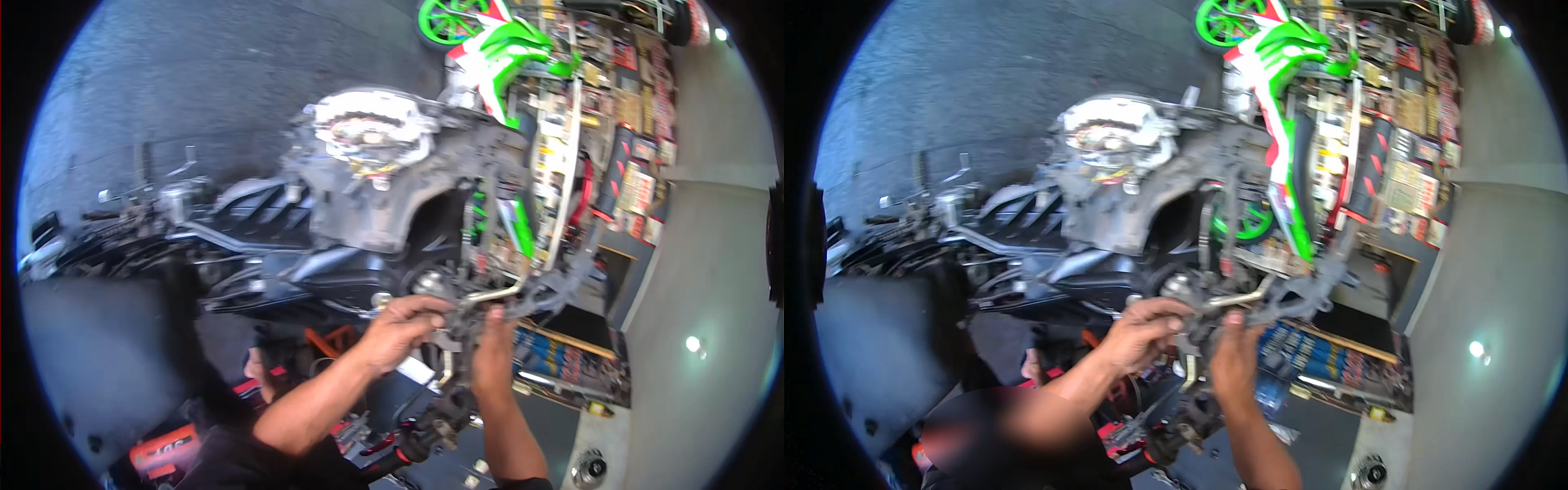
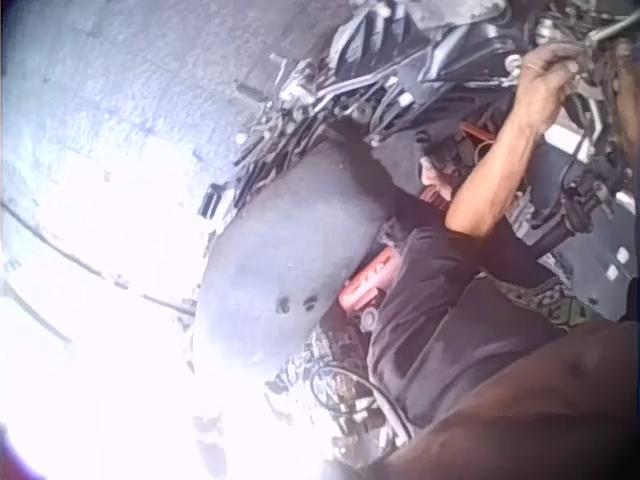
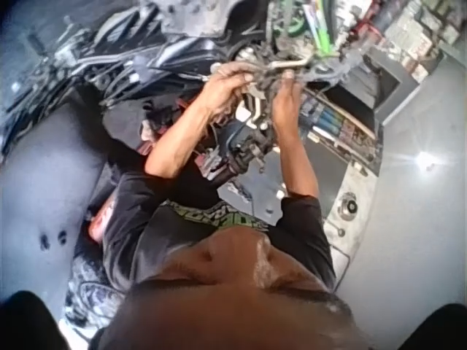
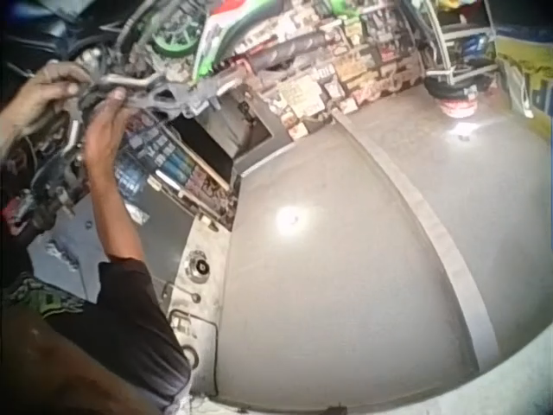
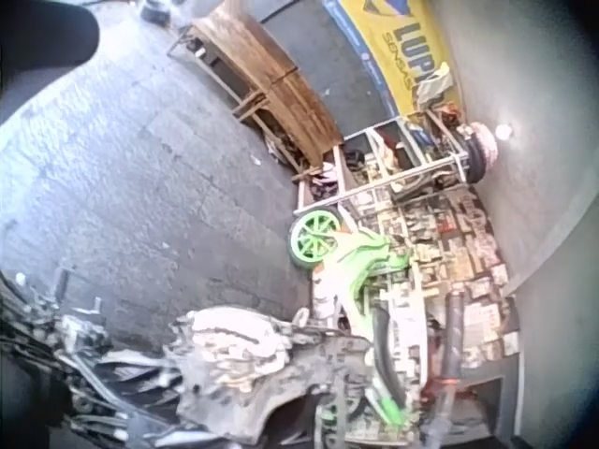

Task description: Adjusting wiring and front assembly components of a motorcycle.

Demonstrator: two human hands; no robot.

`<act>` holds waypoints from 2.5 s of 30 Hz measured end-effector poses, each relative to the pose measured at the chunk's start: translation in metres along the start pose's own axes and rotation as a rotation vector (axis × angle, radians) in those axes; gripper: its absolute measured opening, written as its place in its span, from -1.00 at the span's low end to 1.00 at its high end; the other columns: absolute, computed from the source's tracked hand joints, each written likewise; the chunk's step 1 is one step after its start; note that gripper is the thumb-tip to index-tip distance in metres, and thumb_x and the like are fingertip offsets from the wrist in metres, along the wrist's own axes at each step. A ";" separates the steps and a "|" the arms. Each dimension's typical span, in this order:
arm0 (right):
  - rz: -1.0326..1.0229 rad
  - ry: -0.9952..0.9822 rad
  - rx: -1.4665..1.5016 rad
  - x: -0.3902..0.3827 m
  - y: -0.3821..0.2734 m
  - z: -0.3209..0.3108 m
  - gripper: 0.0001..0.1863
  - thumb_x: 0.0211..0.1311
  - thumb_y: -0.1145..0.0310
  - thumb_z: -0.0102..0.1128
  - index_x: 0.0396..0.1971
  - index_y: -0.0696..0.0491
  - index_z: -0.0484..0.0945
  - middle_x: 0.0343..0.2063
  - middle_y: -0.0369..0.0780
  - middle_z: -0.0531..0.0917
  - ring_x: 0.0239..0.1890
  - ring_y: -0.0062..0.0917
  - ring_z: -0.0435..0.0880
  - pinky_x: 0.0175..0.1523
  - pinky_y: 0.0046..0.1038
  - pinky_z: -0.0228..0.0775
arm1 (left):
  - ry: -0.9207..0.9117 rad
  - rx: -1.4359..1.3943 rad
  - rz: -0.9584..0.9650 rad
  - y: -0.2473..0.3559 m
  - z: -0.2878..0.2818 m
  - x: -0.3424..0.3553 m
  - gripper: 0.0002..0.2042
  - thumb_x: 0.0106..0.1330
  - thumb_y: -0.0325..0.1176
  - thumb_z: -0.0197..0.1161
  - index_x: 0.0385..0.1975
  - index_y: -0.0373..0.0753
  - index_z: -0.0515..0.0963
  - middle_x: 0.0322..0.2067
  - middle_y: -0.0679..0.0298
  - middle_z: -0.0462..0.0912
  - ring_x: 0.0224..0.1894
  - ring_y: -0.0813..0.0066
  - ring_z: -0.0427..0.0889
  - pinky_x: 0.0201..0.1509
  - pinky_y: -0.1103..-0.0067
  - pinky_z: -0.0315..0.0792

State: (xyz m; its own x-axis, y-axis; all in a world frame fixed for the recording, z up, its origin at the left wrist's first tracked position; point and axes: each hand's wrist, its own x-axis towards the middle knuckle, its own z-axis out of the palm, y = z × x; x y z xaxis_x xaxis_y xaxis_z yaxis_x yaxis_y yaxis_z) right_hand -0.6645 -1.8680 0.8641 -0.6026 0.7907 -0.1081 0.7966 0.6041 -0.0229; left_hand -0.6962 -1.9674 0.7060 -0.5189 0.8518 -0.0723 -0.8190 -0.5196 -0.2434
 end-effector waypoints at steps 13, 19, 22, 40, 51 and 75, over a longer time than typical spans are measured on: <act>-0.004 -0.127 0.453 0.052 0.040 0.013 -0.14 0.39 -0.18 -0.06 0.27 0.37 0.16 0.22 0.06 0.35 0.23 -0.22 0.38 0.28 -0.30 0.23 | 0.144 0.465 0.189 -0.012 0.013 0.000 -0.75 0.39 -0.20 0.20 -0.21 -0.29 0.61 -0.45 0.41 0.59 -0.41 0.67 0.51 -0.34 0.61 0.44; -0.047 -0.078 0.434 0.047 0.027 0.017 -0.19 0.43 -0.09 -0.06 0.37 0.27 0.03 0.32 0.01 0.24 0.32 -0.28 0.29 0.39 -0.31 0.07 | 0.568 1.265 0.749 0.047 0.014 -0.141 -0.81 0.30 -0.35 0.23 -0.23 -0.35 0.59 -0.31 0.03 0.65 -0.19 0.18 0.66 -0.10 0.41 0.51; -0.157 -0.099 0.629 0.064 0.039 0.026 -0.18 0.41 -0.10 -0.03 0.35 0.30 0.08 0.32 0.03 0.24 0.32 -0.25 0.29 0.39 -0.32 0.05 | 0.847 1.431 1.040 0.085 0.018 -0.240 -0.90 0.24 -0.49 0.27 -0.29 -0.32 0.60 -0.35 0.08 0.63 -0.30 0.22 0.65 -0.21 0.44 0.51; -0.252 -0.113 0.721 0.120 0.066 0.061 -0.29 0.39 -0.01 0.05 0.25 0.33 0.29 0.27 -0.03 0.37 0.27 -0.28 0.36 0.34 -0.34 0.11 | 1.842 1.854 1.376 0.124 -0.017 -0.416 -0.63 0.11 -0.39 0.38 -0.08 -0.30 0.50 -0.15 0.04 0.52 -0.11 0.04 0.57 -0.01 0.34 0.48; -0.074 -0.099 0.526 0.082 0.028 0.039 -0.23 0.31 -0.10 0.10 0.25 0.26 0.31 0.25 -0.03 0.41 0.26 -0.24 0.39 0.31 -0.29 0.16 | 1.885 1.867 1.264 0.155 0.000 -0.413 -0.61 0.14 -0.36 0.36 -0.04 -0.33 0.49 -0.14 0.05 0.53 -0.09 0.05 0.57 -0.01 0.34 0.48; -0.803 0.422 0.261 -0.058 0.009 -0.043 -0.52 0.30 0.31 0.16 0.18 0.16 0.40 -0.03 -0.11 0.60 0.06 -0.27 0.55 0.18 -0.28 0.31 | 1.120 1.548 1.443 0.073 0.073 -0.348 -0.80 0.21 -0.60 0.29 -0.21 -0.36 0.45 -0.37 0.26 0.58 -0.29 0.55 0.60 -0.14 0.64 0.48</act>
State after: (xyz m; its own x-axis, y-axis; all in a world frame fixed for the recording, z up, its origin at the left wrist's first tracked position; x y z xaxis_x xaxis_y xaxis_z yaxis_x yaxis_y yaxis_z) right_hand -0.6244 -1.9039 0.9130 -0.9023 0.1496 0.4043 0.0904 0.9827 -0.1618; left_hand -0.5931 -2.3060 0.7837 -0.8477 -0.5169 0.1189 0.0029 0.2195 0.9756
